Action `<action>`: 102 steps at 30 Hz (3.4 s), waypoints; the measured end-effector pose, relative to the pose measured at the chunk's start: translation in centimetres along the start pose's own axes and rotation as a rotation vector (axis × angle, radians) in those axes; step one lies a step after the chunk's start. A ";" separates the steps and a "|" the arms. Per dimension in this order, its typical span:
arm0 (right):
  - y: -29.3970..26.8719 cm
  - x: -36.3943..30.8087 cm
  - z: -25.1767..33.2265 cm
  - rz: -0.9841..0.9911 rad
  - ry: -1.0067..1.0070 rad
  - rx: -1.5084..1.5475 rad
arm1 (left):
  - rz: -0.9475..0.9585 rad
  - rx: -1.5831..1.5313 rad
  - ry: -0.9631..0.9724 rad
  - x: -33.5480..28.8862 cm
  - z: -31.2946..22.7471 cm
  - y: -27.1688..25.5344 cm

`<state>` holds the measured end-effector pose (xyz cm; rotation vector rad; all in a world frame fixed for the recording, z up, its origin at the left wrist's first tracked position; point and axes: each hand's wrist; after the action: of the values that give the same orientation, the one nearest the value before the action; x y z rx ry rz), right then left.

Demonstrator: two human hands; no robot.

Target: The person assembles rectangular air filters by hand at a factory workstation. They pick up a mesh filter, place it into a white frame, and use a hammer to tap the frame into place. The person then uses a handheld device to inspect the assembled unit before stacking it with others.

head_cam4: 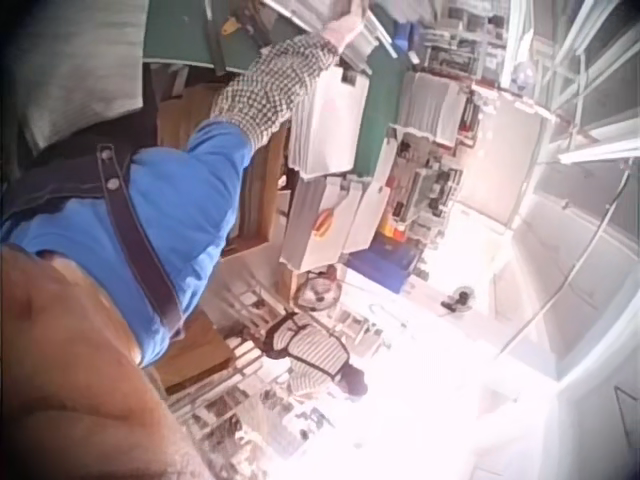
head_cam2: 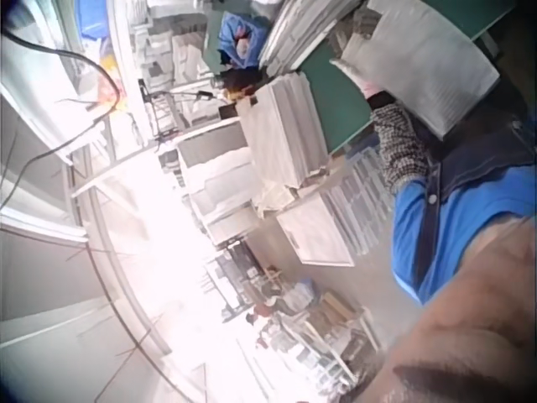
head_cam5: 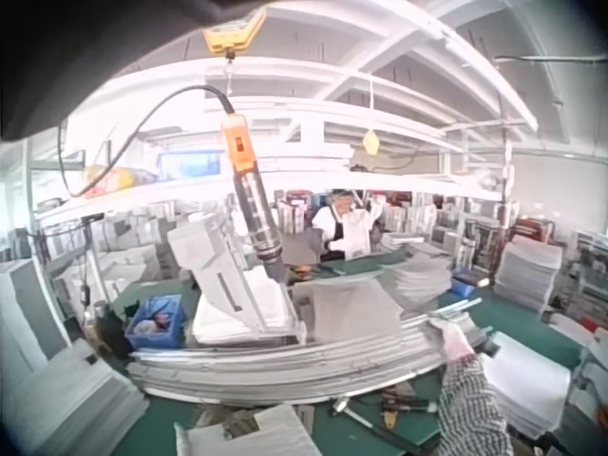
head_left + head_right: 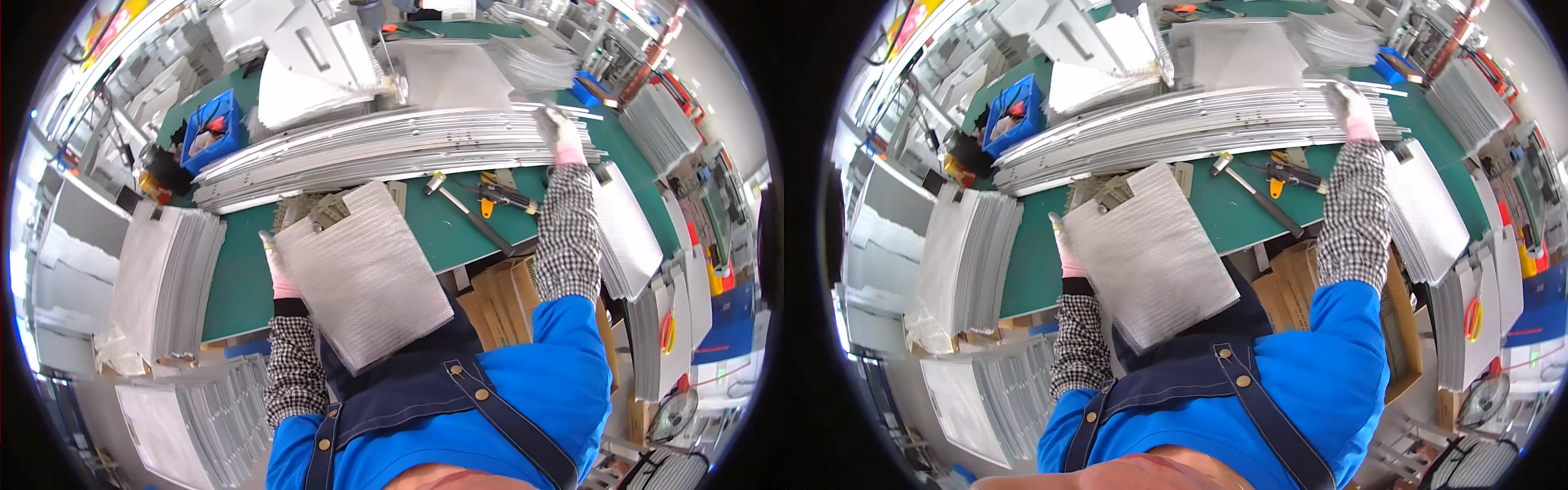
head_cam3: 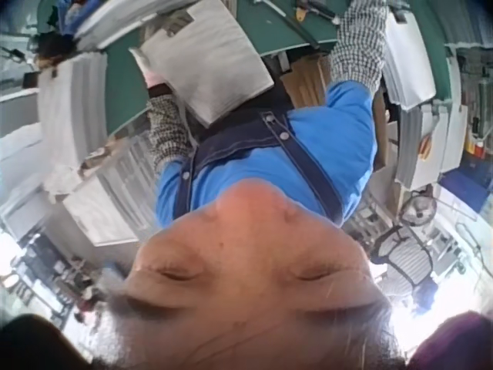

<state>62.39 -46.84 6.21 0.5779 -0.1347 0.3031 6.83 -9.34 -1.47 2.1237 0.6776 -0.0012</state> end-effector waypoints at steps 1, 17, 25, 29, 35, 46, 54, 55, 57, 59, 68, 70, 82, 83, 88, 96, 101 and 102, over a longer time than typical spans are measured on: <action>2.4 -1.7 -0.4 0.059 -0.046 0.040 | -0.033 -0.002 0.009 -0.8 -0.3 -0.3; 3.4 -11.6 2.7 0.088 -0.276 -0.202 | 0.051 -0.110 -0.043 -0.4 -0.5 -0.2; -6.5 -8.7 5.1 -0.106 -0.276 -0.044 | 0.165 -0.173 -0.080 1.0 0.1 -0.7; -2.0 -10.2 6.7 0.003 -0.176 -0.235 | 0.166 -0.191 -0.033 0.9 0.0 -1.7; 1.3 -16.2 4.6 0.038 -0.172 -0.251 | 0.112 -0.168 -0.048 0.4 -0.3 -0.7; 16.0 -35.4 -6.9 0.583 0.438 -0.298 | 0.085 -0.202 -0.060 0.4 -0.5 -0.3; 16.6 -35.4 -7.6 0.599 0.457 -0.407 | 0.250 -0.242 -0.041 -0.1 -0.5 -0.3; 16.6 -35.5 -7.8 0.589 0.450 -0.394 | 0.273 -0.266 -0.054 0.0 -0.5 -0.6; 16.4 -35.6 -8.0 0.563 0.434 -0.371 | 0.323 -0.314 -0.083 0.1 -0.4 -1.0; 17.3 -36.0 -6.2 0.585 0.456 -0.466 | 0.097 -0.287 -0.075 0.1 -0.1 -0.4; 13.7 -32.0 -0.4 0.811 0.197 -1.035 | 0.096 0.023 0.050 -1.4 -1.0 -1.9; 7.5 -28.3 3.3 0.572 -0.402 -1.517 | 0.352 -0.026 0.025 0.6 -1.0 -3.8; -13.8 -21.0 17.1 0.275 0.169 -2.103 | -0.429 0.242 0.122 0.8 -0.5 -4.0; -14.1 -20.6 17.3 0.293 0.175 -2.074 | -0.422 0.229 0.123 0.9 -0.7 -4.4; -17.1 -20.2 17.4 0.358 -0.004 -1.910 | -0.318 0.157 0.060 1.3 -1.1 -5.6; -6.6 -24.7 17.0 0.221 -0.488 -2.545 | 0.000 0.056 -0.001 1.2 -1.3 -6.1; -6.9 -25.3 9.8 0.418 -0.256 -2.601 | -0.098 0.091 -0.007 1.5 -0.7 -5.7; -7.2 -24.7 10.0 0.337 -0.185 -2.524 | -0.157 0.123 0.004 1.2 -0.7 -5.2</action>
<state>40.87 -64.15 5.62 -1.9422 -0.6266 0.1923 5.26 -5.85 -5.27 2.1819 0.8646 -0.1270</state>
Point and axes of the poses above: each hand's wrist, its own x-axis towards the middle knuckle, its own y-axis out of the palm, z = x × y, and after that the axes turned 12 degrees about -y, right-handed
